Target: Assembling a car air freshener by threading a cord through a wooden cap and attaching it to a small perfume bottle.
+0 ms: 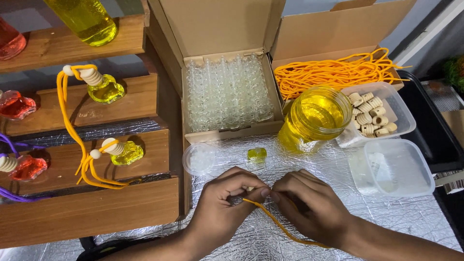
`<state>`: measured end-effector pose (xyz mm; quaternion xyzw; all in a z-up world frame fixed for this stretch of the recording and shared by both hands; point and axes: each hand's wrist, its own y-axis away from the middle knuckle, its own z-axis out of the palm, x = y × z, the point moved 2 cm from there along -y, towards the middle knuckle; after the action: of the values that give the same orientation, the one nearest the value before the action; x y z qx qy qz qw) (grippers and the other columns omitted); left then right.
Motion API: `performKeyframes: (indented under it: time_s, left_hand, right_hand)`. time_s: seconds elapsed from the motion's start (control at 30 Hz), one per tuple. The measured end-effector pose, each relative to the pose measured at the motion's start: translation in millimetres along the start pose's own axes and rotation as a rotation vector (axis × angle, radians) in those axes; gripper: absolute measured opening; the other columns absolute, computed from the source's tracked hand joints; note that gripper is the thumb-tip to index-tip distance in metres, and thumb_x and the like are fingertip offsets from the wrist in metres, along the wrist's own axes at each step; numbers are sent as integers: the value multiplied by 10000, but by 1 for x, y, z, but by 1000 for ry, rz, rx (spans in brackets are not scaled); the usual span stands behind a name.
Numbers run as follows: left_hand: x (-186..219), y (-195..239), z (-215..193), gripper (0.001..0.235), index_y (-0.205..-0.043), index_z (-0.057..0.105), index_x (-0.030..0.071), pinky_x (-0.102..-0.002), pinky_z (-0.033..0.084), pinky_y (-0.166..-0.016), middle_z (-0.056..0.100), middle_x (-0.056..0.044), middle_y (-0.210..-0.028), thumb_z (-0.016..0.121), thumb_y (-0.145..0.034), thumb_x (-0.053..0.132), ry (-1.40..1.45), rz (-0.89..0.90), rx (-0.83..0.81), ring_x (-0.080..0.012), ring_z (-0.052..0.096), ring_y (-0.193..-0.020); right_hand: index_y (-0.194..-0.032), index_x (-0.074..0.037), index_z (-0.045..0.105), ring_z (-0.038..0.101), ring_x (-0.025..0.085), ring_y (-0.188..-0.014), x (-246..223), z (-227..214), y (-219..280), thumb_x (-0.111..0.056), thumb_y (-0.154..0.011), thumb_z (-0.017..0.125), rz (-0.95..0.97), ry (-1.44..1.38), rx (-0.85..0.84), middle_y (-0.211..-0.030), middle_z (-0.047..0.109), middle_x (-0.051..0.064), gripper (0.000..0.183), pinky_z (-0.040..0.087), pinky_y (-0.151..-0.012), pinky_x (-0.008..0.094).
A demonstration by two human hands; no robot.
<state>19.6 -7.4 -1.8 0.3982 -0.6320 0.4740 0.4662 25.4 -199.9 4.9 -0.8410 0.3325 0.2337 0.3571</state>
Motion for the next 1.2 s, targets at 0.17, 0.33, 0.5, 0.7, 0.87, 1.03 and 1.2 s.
performKeyframes:
  time_s: [0.17, 0.33, 0.5, 0.7, 0.87, 1.03, 1.2]
  left_hand:
    - [-3, 1, -3, 89, -943, 779, 85, -274, 554, -748, 718, -36, -877, 745, -919, 164, 71, -66, 73, -148, 686, -827]
    - [-2, -1, -11, 62, -917, 763, 58, -287, 540, -766, 709, -60, -917, 741, -915, 115, 90, 1, 249, -165, 677, -858]
    - [1, 2, -4, 113, -1025, 766, 95, -290, 566, -855, 718, -53, -980, 727, -935, 151, -77, 192, 23, -179, 683, -938]
    - [-3, -1, -4, 90, -970, 794, 97, -287, 577, -830, 762, -45, -936, 754, -907, 147, -35, 17, 65, -166, 711, -908]
    - [-3, -2, -3, 79, -966, 797, 81, -269, 584, -783, 766, -48, -909, 758, -904, 111, 41, -35, 41, -149, 711, -861]
    - [-6, -5, -3, 334, -1156, 793, 72, -278, 595, -952, 808, -86, -1167, 789, -838, 175, 231, -321, 21, -179, 758, -1097]
    - [-10, -5, -1, 415, -1313, 677, 18, -325, 578, -1035, 780, -130, -1169, 693, -917, 137, 467, -362, -58, -211, 770, -1044]
  right_hand:
    - [-883, -72, 567, 523, 222, -634, 0, -2, 0, -45, -966, 559, -53, -14, 5, -742, 590, 51, 88, 430, -659, 327]
    - [-808, -81, 557, 508, 211, -615, 5, -3, 4, -14, -933, 562, -37, -12, 13, -714, 580, 44, 142, 412, -644, 314]
    - [-1117, -146, 677, 446, 58, -417, 20, -1, 24, -443, -920, 587, 554, -237, 39, -697, 667, -11, 367, 302, -377, 252]
    - [-1066, -82, 690, 693, 99, -723, -1, -4, 8, -117, -876, 751, 135, -195, 50, -896, 702, 47, 202, 578, -407, 156]
    - [-1009, -54, 720, 712, 127, -771, -3, -4, 5, -56, -879, 735, 120, -149, 128, -902, 726, 52, 131, 558, -674, 230]
    - [-1007, -70, 734, 700, 137, -792, 6, -6, 11, -129, -889, 719, 137, -68, 185, -898, 735, 43, 132, 561, -745, 245]
    - [-903, -102, 701, 608, 128, -703, 1, -7, 10, -138, -898, 694, 176, -70, 187, -772, 650, 9, 37, 483, -674, 260]
